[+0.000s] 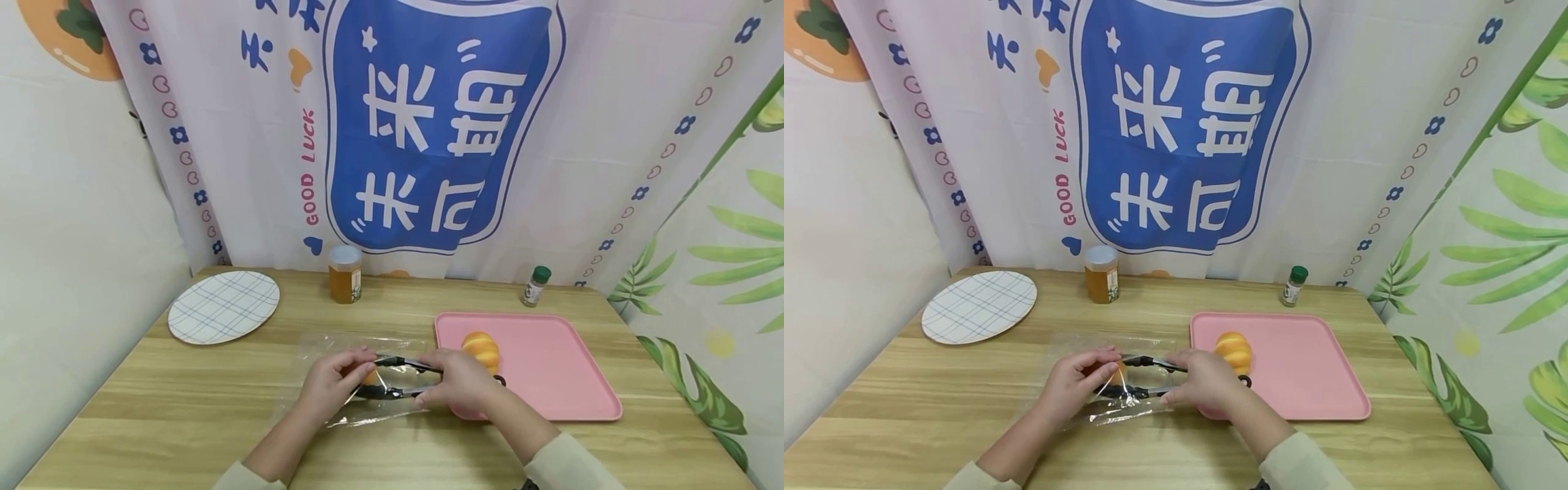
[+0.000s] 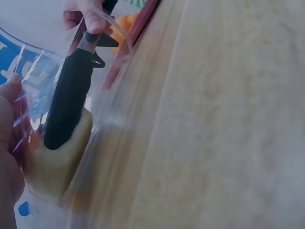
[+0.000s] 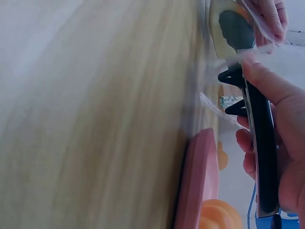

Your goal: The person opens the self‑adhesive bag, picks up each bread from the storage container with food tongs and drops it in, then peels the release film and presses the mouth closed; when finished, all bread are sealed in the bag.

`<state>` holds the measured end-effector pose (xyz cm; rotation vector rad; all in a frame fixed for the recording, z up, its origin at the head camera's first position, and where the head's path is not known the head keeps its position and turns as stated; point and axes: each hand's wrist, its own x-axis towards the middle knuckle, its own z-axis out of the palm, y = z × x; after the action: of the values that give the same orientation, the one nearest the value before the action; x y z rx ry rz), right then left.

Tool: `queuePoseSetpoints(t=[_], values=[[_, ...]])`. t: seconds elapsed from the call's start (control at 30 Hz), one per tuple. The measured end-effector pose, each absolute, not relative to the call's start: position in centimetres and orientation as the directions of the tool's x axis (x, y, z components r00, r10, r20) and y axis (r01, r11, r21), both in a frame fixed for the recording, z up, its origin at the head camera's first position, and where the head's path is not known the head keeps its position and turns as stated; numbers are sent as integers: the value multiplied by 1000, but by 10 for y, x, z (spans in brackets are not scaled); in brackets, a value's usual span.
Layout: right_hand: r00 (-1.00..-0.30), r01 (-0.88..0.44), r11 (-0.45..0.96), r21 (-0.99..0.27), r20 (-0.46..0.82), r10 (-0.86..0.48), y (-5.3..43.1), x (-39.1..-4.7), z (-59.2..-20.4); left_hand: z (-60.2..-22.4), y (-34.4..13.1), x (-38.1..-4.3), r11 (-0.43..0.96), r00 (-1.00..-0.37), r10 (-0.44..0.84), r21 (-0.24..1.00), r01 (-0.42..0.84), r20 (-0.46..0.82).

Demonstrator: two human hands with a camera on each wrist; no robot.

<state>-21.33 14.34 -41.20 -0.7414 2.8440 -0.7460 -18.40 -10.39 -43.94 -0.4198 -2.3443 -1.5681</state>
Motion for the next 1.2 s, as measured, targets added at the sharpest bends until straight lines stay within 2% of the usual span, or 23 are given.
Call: queuePoseSetpoints(t=[0.43, 1.0, 1.2], values=[[-876, -438, 775, -455, 22, -482, 132, -212, -417, -438, -98, -182, 333, -912, 80, 851, 405, 403], [-899, -370, 777, -509, -16, -438, 118, -215, -421, -436, -94, -180, 344, -903, 79, 839, 422, 422], [-893, -401, 812, -425, -16, -449, 114, -215, -421, -436, -95, -179, 367, -908, 81, 834, 412, 412]])
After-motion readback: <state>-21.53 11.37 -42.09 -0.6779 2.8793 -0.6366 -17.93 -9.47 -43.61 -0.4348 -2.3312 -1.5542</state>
